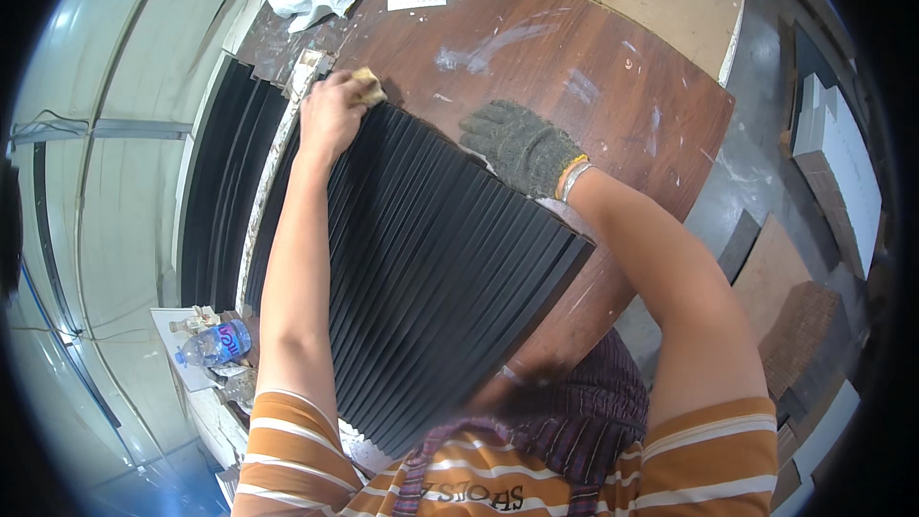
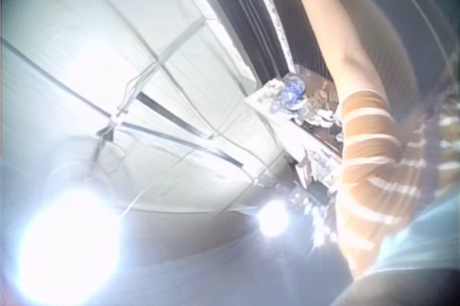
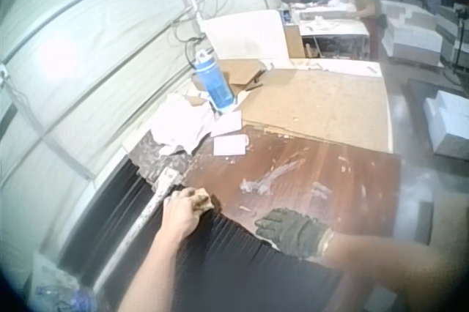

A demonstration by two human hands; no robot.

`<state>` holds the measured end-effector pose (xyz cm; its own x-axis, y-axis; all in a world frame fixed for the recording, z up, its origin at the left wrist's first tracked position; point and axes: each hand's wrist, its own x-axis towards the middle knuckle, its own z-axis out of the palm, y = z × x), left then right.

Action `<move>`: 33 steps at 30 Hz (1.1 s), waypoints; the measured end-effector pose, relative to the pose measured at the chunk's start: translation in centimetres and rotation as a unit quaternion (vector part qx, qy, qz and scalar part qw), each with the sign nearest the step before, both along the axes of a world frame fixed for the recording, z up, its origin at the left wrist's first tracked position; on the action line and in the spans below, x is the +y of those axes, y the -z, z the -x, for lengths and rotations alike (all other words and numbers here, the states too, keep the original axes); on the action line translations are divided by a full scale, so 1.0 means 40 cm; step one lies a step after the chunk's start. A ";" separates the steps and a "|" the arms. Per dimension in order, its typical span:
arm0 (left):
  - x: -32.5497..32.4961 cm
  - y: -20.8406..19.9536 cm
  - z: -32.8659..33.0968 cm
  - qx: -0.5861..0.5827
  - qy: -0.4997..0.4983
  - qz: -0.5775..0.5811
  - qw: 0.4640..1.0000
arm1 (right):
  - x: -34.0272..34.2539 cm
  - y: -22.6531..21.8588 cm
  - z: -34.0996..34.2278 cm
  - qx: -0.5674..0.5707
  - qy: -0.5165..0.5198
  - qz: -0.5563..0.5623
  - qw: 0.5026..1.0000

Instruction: The person scrubs a black ribbed mat with a sponge and then wipes it with a cloth. They remove gloves and handle a small black object before opening a blue container.

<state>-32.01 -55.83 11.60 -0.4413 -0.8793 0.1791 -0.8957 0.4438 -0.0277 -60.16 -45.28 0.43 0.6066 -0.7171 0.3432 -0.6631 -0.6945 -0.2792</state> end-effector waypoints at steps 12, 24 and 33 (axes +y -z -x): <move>-0.019 -0.021 -0.006 -0.022 -0.044 -0.033 0.998 | -0.002 -0.009 -0.004 0.023 0.007 -0.011 1.000; 0.018 0.009 -0.056 -0.041 -0.070 -0.049 0.996 | 0.001 -0.005 -0.003 0.017 0.017 -0.038 0.999; 0.562 0.013 -0.615 -0.078 -0.241 -0.098 0.962 | -0.003 -0.007 -0.010 -0.010 0.014 -0.038 0.999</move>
